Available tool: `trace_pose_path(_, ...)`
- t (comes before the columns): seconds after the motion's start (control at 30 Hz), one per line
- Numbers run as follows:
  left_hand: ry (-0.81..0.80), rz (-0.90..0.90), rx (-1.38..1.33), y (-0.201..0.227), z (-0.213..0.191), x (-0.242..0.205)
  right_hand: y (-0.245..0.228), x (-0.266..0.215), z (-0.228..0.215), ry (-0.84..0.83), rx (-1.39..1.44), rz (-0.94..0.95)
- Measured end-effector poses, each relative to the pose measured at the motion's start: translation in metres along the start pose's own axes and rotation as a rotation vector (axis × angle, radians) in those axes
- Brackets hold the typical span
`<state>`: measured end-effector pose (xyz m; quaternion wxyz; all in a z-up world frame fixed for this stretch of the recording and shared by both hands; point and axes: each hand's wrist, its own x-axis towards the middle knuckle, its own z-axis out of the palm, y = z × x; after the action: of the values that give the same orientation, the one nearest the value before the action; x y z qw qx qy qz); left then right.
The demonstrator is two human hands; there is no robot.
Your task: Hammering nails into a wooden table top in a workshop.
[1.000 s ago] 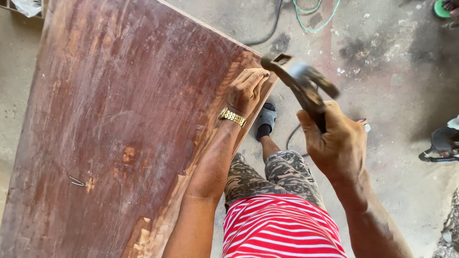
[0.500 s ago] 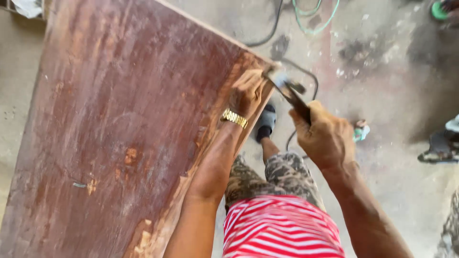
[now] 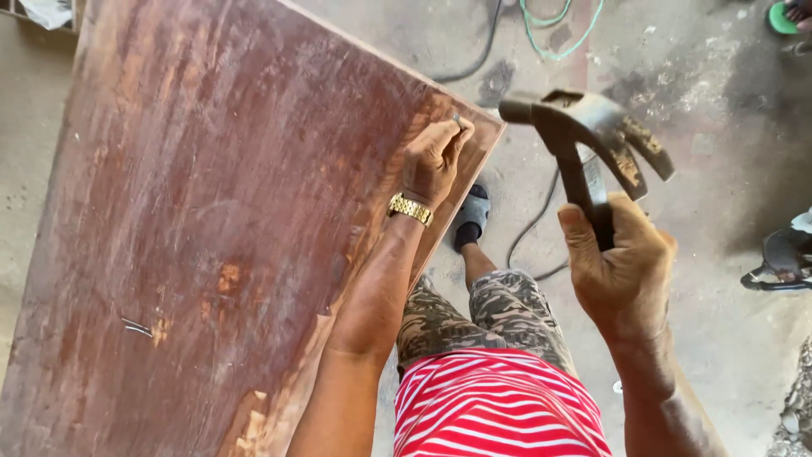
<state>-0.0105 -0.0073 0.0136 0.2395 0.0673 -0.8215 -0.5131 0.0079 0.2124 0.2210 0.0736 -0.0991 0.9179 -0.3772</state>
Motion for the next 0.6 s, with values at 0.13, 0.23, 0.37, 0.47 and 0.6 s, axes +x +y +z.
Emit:
trace_pose_path(0.13, 0.011, 0.029, 0.076, 0.002, 0.002, -0.011, 0.006, -0.008, 0.004, -0.026, 0.016, 0.072)
trace_pose_path(0.23, -0.014, 0.041, 0.065, 0.003, 0.002, -0.008, 0.014, -0.010, 0.006, -0.022, 0.035, 0.118)
trace_pose_path(0.37, -0.023, 0.083, 0.119, 0.003, 0.002, -0.010, 0.018, -0.011, 0.006, -0.030, 0.021, 0.120)
trace_pose_path(0.47, -0.031, 0.118, 0.133, 0.007, 0.000, -0.009, 0.014, -0.008, 0.004, -0.034, 0.004, 0.114)
trace_pose_path(0.6, -0.087, 0.147, 0.178, 0.016, -0.005, -0.005, -0.007, 0.002, -0.001, -0.048, -0.036, 0.062)
